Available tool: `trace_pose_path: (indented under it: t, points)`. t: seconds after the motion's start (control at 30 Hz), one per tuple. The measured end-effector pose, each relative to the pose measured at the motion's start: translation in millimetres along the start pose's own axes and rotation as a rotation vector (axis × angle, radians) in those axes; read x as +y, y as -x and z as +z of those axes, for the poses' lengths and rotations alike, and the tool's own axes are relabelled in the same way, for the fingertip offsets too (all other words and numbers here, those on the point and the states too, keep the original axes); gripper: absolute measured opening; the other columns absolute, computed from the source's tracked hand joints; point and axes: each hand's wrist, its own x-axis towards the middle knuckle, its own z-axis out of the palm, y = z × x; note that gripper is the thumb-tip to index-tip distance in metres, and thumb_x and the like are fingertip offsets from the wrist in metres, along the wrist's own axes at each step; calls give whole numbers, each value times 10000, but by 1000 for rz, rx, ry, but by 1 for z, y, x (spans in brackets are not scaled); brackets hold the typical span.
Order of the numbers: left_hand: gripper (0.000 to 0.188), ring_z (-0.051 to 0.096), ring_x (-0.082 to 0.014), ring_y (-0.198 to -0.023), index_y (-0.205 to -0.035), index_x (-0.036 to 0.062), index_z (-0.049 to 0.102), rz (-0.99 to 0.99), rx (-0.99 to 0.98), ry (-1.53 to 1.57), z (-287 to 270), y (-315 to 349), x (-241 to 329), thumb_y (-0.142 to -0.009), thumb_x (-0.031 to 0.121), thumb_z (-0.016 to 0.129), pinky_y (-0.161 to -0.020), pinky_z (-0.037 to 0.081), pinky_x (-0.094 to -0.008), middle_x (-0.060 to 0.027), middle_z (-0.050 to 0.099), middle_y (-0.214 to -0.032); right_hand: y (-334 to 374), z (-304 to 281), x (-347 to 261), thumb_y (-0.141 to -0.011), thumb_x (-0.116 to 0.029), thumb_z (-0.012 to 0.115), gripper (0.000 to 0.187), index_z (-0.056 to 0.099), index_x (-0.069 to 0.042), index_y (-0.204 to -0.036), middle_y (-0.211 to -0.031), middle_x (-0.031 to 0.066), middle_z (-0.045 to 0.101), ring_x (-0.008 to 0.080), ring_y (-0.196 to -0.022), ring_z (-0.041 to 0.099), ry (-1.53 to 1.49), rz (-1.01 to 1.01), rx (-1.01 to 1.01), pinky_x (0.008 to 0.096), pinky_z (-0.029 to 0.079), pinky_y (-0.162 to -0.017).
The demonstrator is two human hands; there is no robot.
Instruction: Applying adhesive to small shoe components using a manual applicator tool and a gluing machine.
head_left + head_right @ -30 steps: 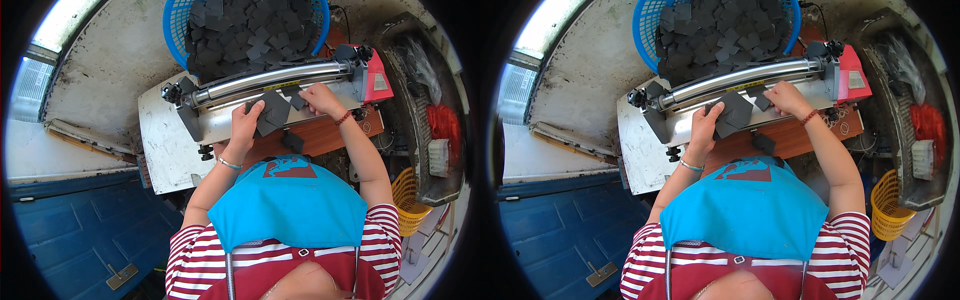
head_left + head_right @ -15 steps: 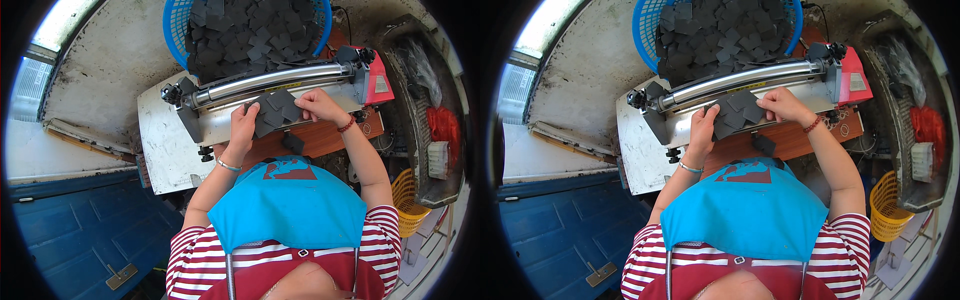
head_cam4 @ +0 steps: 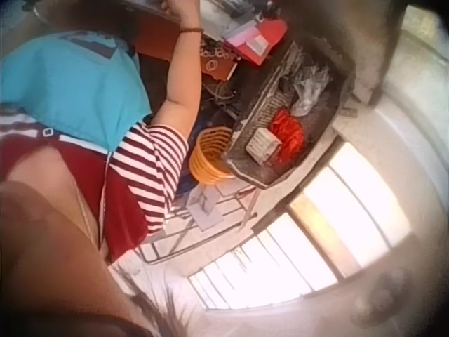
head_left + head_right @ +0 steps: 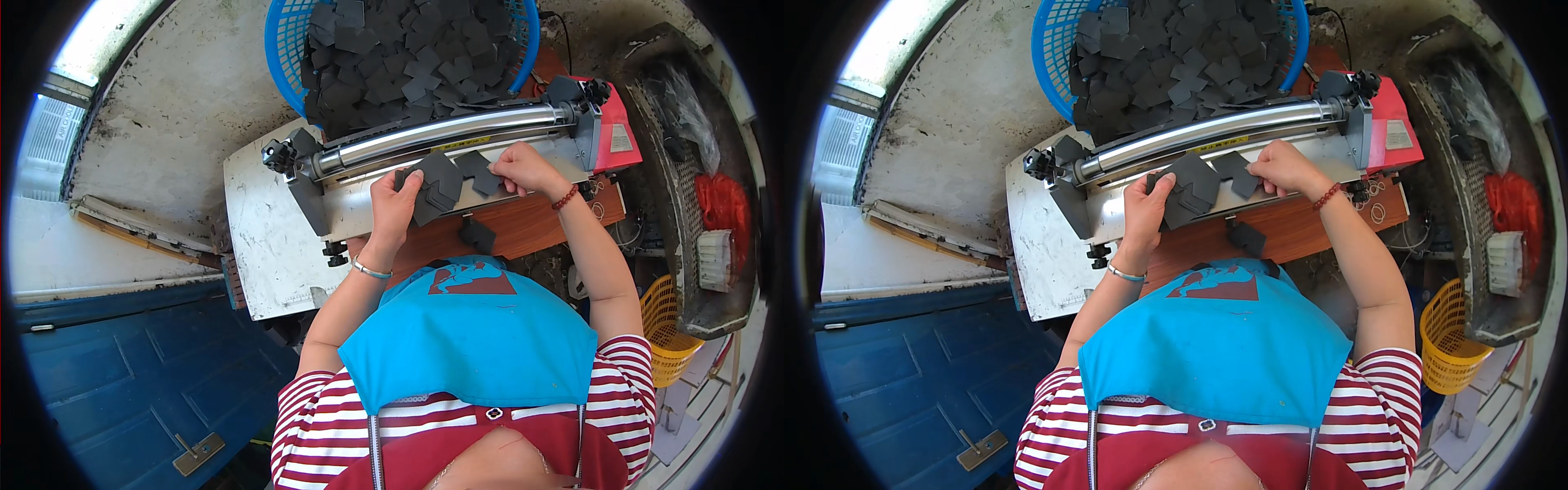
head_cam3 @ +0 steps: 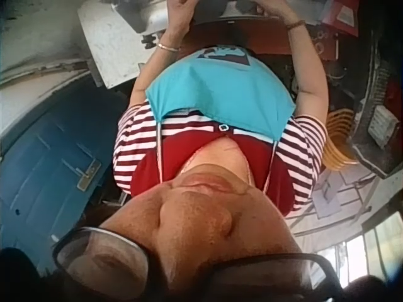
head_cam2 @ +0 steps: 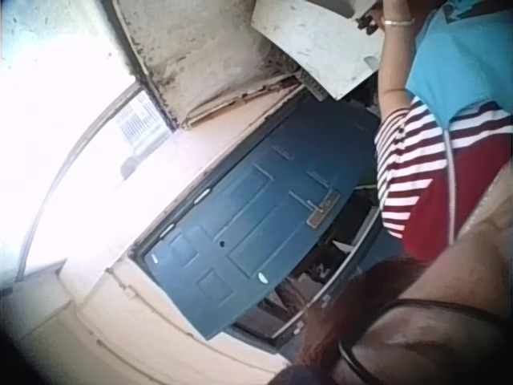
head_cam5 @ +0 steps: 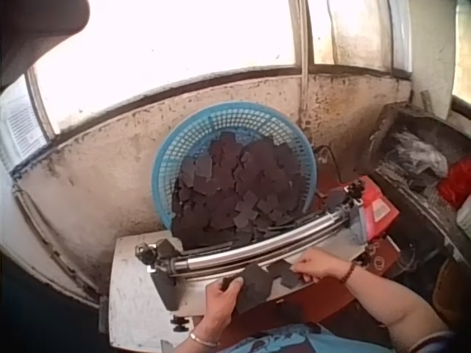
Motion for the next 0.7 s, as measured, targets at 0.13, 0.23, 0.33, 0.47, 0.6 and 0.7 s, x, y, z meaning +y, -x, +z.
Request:
trace_pose_path:
  t: [0.13, 0.23, 0.33, 0.47, 0.6, 0.7]
  points:
    - [152, 542, -41, -724, -922, -24, 675, -15, -2, -11, 5, -2, -5, -911, 119, 623, -653, 462, -211, 4, 651, -829, -9, 9, -7, -897, -346, 629, 398, 662, 29, -768, -551, 63, 599, 101, -360, 497, -138, -90, 161, 243, 395, -345]
    - [148, 607, -66, -749, -976, -6, 674, 28, -52, -21, 7, -5, -8, -914, 116, 617, -656, 499, -223, -18, 674, -870, 0, 20, -9, -913, -313, 624, 346, 653, -7, -755, -570, 39, 602, 79, -389, 506, -212, -150, 21, 219, 383, -358]
    - [164, 565, -52, -754, -987, -22, 671, -37, -56, 70, 7, -1, -1, -920, 115, 611, -677, 475, -219, -5, 660, -883, 10, 23, -12, -922, -278, 627, 316, 633, -45, -709, -564, 0, 579, 44, -414, 503, -228, -240, -46, 188, 368, -378]
    - [176, 573, -56, -767, -1018, -21, 666, -4, -37, 63, 0, -4, -3, -924, 117, 610, -687, 482, -220, -11, 664, -911, 3, 0, 3, -900, -294, 643, 357, 630, -4, -691, -553, 33, 590, 81, -386, 504, -120, -105, -51, 216, 380, -363]
    - [183, 575, -55, -765, -1025, -21, 668, 0, -62, 39, 3, -5, -7, -925, 123, 614, -690, 484, -218, -13, 665, -901, -8, -2, 2, -883, -321, 660, 401, 623, 23, -680, -526, 47, 577, 101, -364, 495, -87, -53, 178, 231, 388, -361]
    - [170, 597, -65, -754, -1013, -10, 666, 25, -56, 11, 8, -10, -12, -923, 125, 615, -672, 501, -217, -20, 669, -895, -2, 14, -14, -881, -324, 666, 385, 630, 12, -696, -543, 39, 582, 88, -380, 498, -181, -59, 146, 221, 382, -366]
